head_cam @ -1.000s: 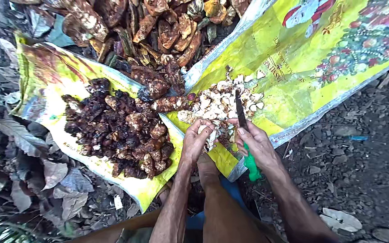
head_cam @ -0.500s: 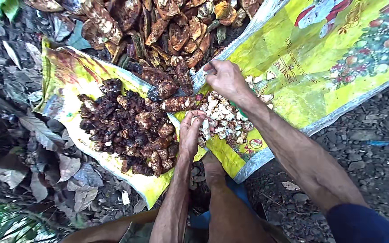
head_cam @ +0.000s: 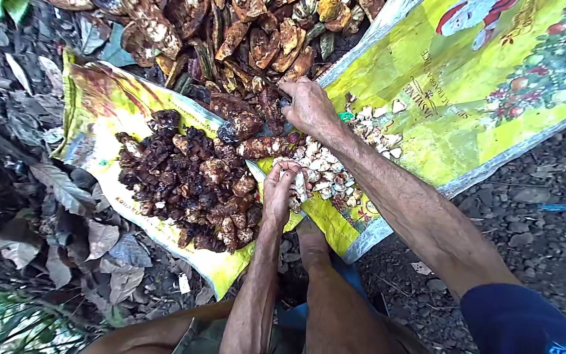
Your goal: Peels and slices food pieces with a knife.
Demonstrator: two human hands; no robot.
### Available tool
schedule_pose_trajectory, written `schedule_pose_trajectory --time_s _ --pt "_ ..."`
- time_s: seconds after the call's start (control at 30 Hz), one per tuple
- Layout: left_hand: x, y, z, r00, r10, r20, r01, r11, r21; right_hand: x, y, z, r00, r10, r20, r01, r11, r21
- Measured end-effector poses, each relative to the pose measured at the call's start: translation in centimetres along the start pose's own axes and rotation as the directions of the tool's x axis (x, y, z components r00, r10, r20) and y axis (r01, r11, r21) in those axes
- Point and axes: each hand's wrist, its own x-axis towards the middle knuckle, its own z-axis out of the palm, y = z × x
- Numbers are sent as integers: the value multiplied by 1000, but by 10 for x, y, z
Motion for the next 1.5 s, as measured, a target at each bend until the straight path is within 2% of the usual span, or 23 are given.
schedule_pose_trajectory --time_s 0.23,0.3,0.43,0.5,0.6,0.77,0.9,1.1,1.27,1.37,1.5 --pt "0 0 -1 1000 -6 13 6 1000 0 5 9 2 995 -89 43 92 994 -65" --pt "-1 1 -2 1000 -18 25 18 1000 -11 6 12 3 993 -119 11 119 993 -21" --pt "-8 2 -2 996 -51 78 51 999 2 -2 17 -2 987 -122 -105 139 975 173" --pt "-12 1 -4 994 -51 101 46 998 52 -15 15 -15 989 -104 -106 127 964 232" --pt "-16 1 -2 990 -62 129 54 996 67 -45 16 -42 994 -80 -68 93 975 200" --pt "-22 -4 11 974 -121 193 149 979 -141 -103 38 -65 1000 -8 15 6 994 112" --pt "-32 -9 19 947 -107 303 177 961 -211 -143 64 -56 995 74 -67 -54 966 252" --pt "-50 16 27 929 22 370 24 993 -119 -218 75 -50 960 227 -165 -91 809 581" --pt "-74 40 36 917 78 392 -104 993 46 -279 59 -43 950 269 -157 -112 764 636" --pt "-89 59 42 902 138 409 -181 981 70 -307 49 -44 948 262 -183 -77 744 664" --pt "-115 116 50 854 235 465 -364 907 210 -336 38 -57 931 238 -277 6 749 662"
